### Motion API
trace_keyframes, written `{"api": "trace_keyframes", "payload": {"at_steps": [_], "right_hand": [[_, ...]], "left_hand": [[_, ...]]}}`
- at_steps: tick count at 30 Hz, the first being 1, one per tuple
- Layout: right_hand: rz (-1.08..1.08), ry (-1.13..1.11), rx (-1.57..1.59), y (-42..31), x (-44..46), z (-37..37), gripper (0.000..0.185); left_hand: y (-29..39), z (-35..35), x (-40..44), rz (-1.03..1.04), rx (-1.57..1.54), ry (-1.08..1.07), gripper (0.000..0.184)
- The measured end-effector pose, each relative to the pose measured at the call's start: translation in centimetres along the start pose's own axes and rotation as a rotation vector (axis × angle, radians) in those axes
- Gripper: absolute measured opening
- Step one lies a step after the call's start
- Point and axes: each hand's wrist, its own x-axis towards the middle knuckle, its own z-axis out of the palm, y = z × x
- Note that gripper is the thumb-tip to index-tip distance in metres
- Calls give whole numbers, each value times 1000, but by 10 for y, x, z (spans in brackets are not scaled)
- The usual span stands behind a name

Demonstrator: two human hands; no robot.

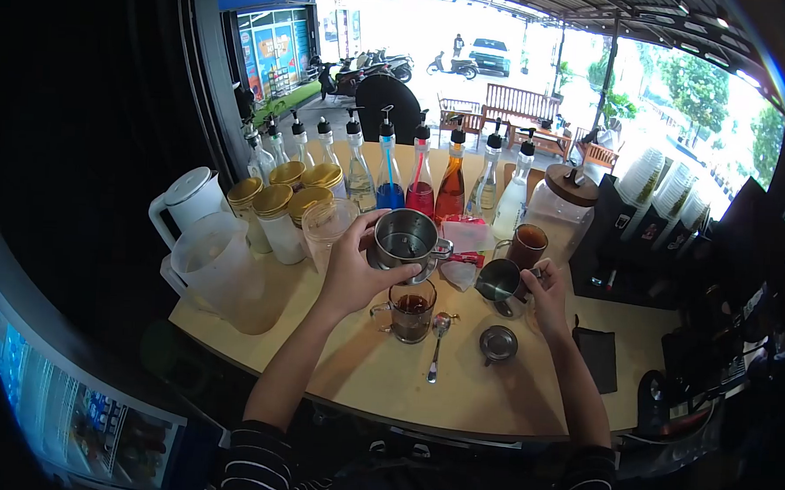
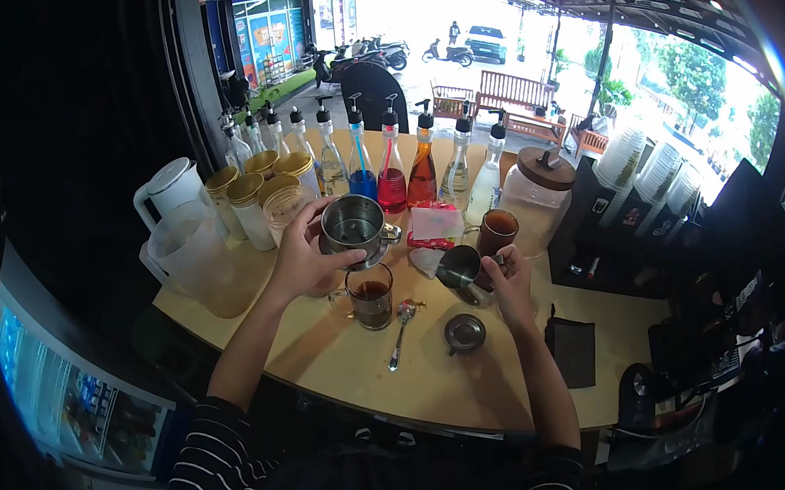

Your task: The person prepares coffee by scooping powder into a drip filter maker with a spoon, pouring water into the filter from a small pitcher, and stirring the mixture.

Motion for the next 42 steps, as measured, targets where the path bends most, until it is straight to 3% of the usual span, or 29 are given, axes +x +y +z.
{"api": "trace_keyframes", "payload": {"at_steps": [5, 11, 34, 42], "right_hand": [[-23, 1, -65, 41, -3, -19, 17], [4, 77, -79, 33, -16, -7, 17], [98, 106, -49, 52, -41, -13, 18], [71, -8, -10, 61, -27, -17, 13]], "left_hand": [[7, -3, 2, -87, -112, -31, 78], [7, -4, 2, -172, -200, -64, 82], [-39, 36, -48, -93, -197, 37, 83], [-43, 41, -48, -104, -216, 47, 80]]}}
